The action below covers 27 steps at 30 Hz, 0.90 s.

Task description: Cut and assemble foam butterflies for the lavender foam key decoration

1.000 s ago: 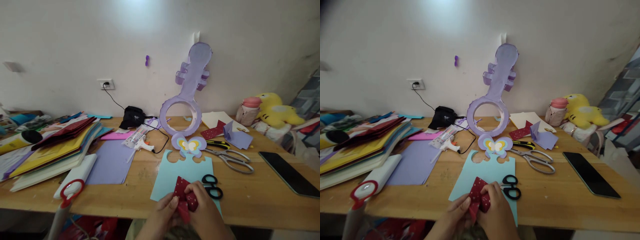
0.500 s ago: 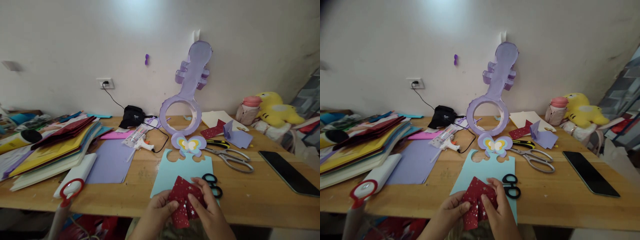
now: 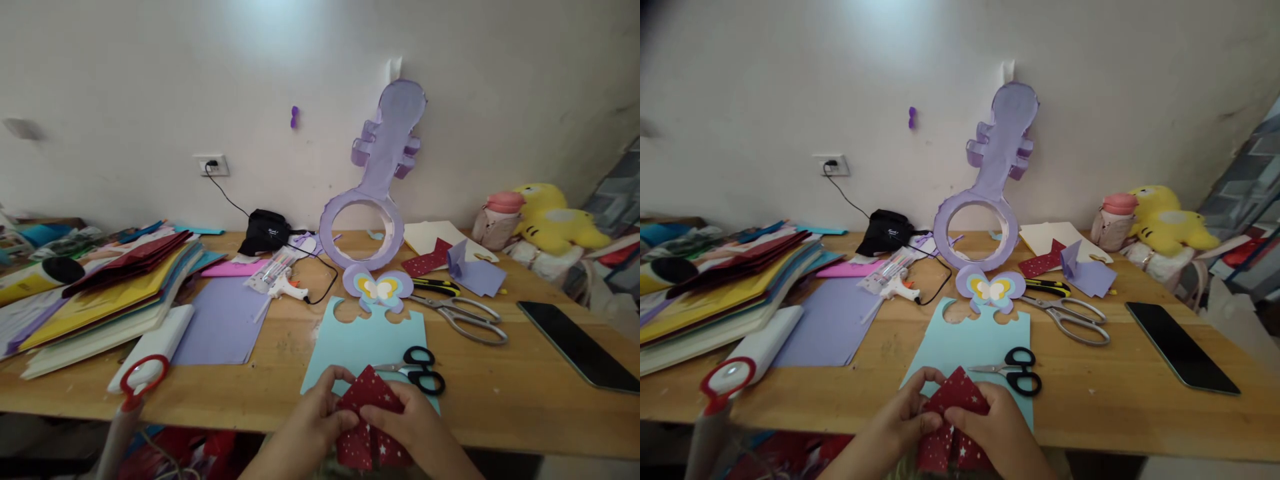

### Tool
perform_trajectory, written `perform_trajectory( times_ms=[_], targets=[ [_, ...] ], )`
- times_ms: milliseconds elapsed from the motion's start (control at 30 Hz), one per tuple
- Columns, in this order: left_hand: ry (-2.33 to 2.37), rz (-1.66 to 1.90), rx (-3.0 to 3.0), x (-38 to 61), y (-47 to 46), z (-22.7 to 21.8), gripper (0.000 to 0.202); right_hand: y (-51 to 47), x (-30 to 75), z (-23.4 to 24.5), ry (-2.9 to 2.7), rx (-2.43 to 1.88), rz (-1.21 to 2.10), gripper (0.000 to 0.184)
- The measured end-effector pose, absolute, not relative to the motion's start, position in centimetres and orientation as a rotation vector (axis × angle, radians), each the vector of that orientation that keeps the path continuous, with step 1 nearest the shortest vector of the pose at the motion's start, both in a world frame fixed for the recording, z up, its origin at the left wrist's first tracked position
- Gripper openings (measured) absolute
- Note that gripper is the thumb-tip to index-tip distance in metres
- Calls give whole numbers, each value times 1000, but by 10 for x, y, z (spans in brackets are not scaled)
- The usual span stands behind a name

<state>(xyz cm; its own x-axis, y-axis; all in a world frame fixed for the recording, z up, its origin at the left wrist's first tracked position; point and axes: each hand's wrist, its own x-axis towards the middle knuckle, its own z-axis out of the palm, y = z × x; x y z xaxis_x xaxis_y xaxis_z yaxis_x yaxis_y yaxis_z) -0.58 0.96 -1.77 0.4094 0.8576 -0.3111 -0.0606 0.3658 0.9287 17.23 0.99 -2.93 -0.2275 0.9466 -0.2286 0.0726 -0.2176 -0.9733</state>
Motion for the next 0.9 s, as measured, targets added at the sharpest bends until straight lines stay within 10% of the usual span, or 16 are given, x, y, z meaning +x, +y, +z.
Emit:
perform_trajectory(
  times_ms=[900],
  targets=[
    [1018, 769, 1105, 4, 2, -20, 68, 7, 165, -32, -1159, -1192, 1529, 49]
  ],
)
